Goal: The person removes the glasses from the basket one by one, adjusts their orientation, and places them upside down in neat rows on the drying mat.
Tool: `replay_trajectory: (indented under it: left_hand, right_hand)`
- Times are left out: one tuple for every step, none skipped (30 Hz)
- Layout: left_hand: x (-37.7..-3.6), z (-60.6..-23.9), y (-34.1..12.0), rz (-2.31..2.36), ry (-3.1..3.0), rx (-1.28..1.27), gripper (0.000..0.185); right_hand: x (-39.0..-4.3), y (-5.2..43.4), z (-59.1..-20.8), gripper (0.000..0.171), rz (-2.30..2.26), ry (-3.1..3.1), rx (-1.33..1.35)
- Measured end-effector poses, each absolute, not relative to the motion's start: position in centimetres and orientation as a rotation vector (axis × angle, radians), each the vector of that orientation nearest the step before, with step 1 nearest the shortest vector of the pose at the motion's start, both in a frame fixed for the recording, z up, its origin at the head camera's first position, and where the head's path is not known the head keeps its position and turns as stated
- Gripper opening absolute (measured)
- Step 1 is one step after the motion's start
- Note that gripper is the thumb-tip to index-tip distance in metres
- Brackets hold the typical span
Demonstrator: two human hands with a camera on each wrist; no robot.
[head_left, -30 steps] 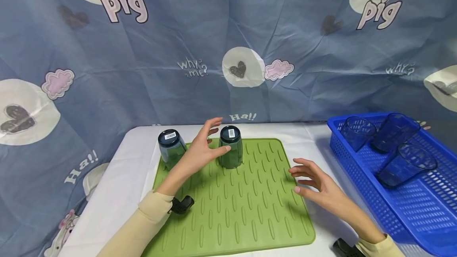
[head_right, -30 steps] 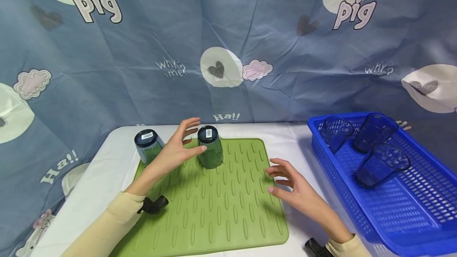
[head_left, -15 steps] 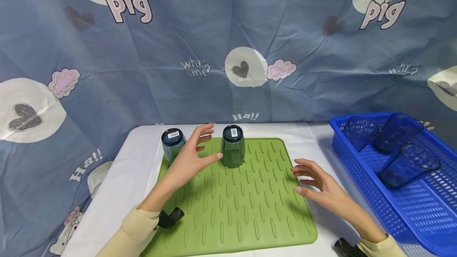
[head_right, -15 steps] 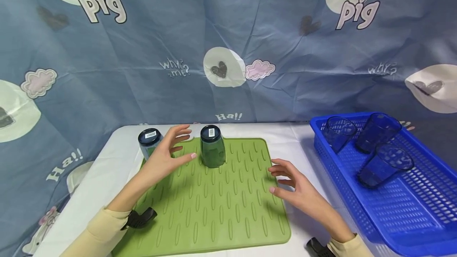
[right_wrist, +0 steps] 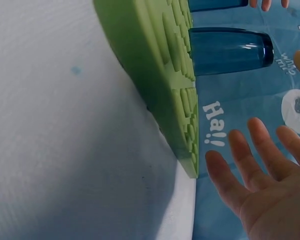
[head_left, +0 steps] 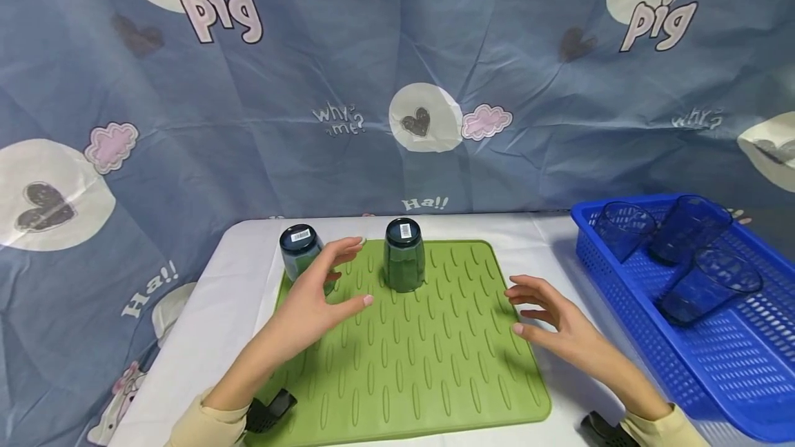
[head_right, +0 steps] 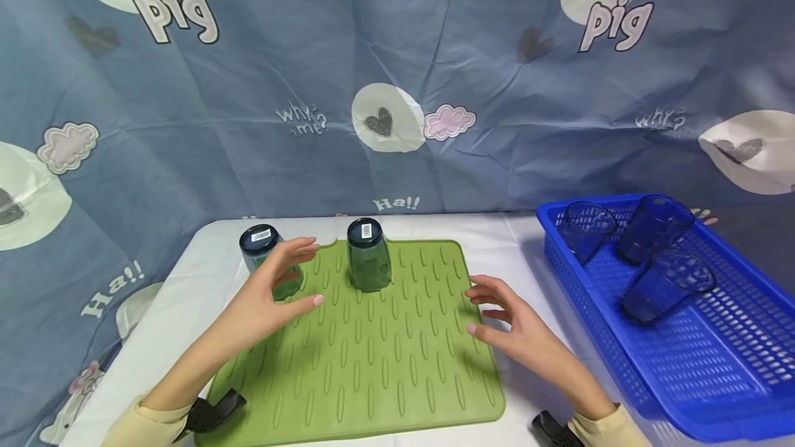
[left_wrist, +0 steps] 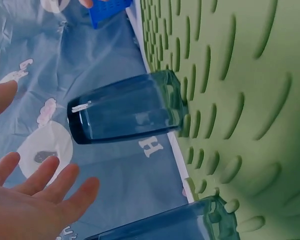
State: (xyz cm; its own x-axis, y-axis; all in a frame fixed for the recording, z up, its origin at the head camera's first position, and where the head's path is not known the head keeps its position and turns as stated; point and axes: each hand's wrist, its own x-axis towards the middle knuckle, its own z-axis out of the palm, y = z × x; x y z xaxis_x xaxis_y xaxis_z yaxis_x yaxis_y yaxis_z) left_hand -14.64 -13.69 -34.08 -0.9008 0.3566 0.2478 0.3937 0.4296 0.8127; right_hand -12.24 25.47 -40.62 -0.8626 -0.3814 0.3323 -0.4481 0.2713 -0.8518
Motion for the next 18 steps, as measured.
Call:
replay_trajectory:
  left_hand:
    - [-14.4, -34.1, -13.8, -1.505, -2.63, -0.687, 0.076]
    - [-14.1, -34.2, -13.8, -1.5, -2.638, -0.685, 0.076]
    - [-13.8, -34.3, -13.9, -1.5, -2.648, -0.679, 0.076]
    - [-13.5, -34.4, -13.9, -1.499, -2.656, -0.679, 0.076]
    - [-13.2, -34.5, -14.0, -1.498, -2.667, -0.678, 0.076]
    - [-13.0, -34.7, -14.1, -1.499, -2.68, -0.678, 0.077]
    - [-12.7, -34.8, -14.1, -1.508, -2.687, -0.683, 0.077]
    - [-12.5, -35.0, -14.2, -1.511, -2.694, -0.688, 0.077]
    - [-12.3, -35.1, -14.2, -1.52, -2.699, -0.693, 0.078]
    - [-12.0, -35.3, -14.2, -1.529, -2.7, -0.703, 0.078]
    - [-11.9, -35.4, -14.2, -1.54, -2.704, -0.709, 0.078]
    - [-11.7, -35.5, -14.2, -1.548, -2.703, -0.723, 0.078]
    - [-11.6, -35.6, -14.2, -1.558, -2.697, -0.738, 0.078]
    - [-11.4, -35.7, -14.2, -1.563, -2.692, -0.751, 0.078]
    - [-11.3, -35.7, -14.2, -1.567, -2.686, -0.764, 0.078]
    - [-11.2, -35.8, -14.1, -1.575, -2.681, -0.777, 0.078]
    - [-11.1, -35.9, -14.1, -1.581, -2.679, -0.786, 0.078]
    - [-11.0, -35.9, -14.0, -1.589, -2.675, -0.793, 0.078]
  right_hand:
    - [-12.2, 25.5, -40.6, 0.063, 1.668, -2.456, 0.802]
    - [-12.2, 25.4, -40.5, 0.063, 1.658, -2.457, 0.8]
    - [-12.2, 25.4, -40.4, 0.064, 1.646, -2.457, 0.802]
    - [-12.2, 25.4, -40.4, 0.064, 1.643, -2.461, 0.795]
    - [-12.2, 25.4, -40.3, 0.064, 1.633, -2.464, 0.79]
    - [-12.2, 25.3, -40.2, 0.064, 1.626, -2.466, 0.787]
    - [-12.1, 25.3, -40.1, 0.065, 1.626, -2.468, 0.78]
    - [-12.1, 25.3, -40.0, 0.065, 1.622, -2.471, 0.777]
    - [-12.0, 25.3, -39.9, 0.065, 1.618, -2.474, 0.777]
    - [-12.0, 25.3, -39.7, 0.066, 1.613, -2.476, 0.774]
    - [-11.9, 25.2, -39.6, 0.066, 1.605, -2.477, 0.776]
    - [-11.8, 25.2, -39.4, 0.066, 1.599, -2.478, 0.778]
    - [-11.7, 25.2, -39.2, 0.066, 1.595, -2.478, 0.779]
    - [-11.6, 25.1, -39.0, 0.066, 1.585, -2.479, 0.782]
    - [-11.5, 25.1, -38.8, 0.066, 1.573, -2.479, 0.784]
    - [-11.4, 25.1, -38.6, 0.066, 1.562, -2.477, 0.785]
    - [-11.3, 25.0, -38.4, 0.066, 1.555, -2.476, 0.785]
    - [-11.2, 25.0, -38.2, 0.066, 1.543, -2.473, 0.786]
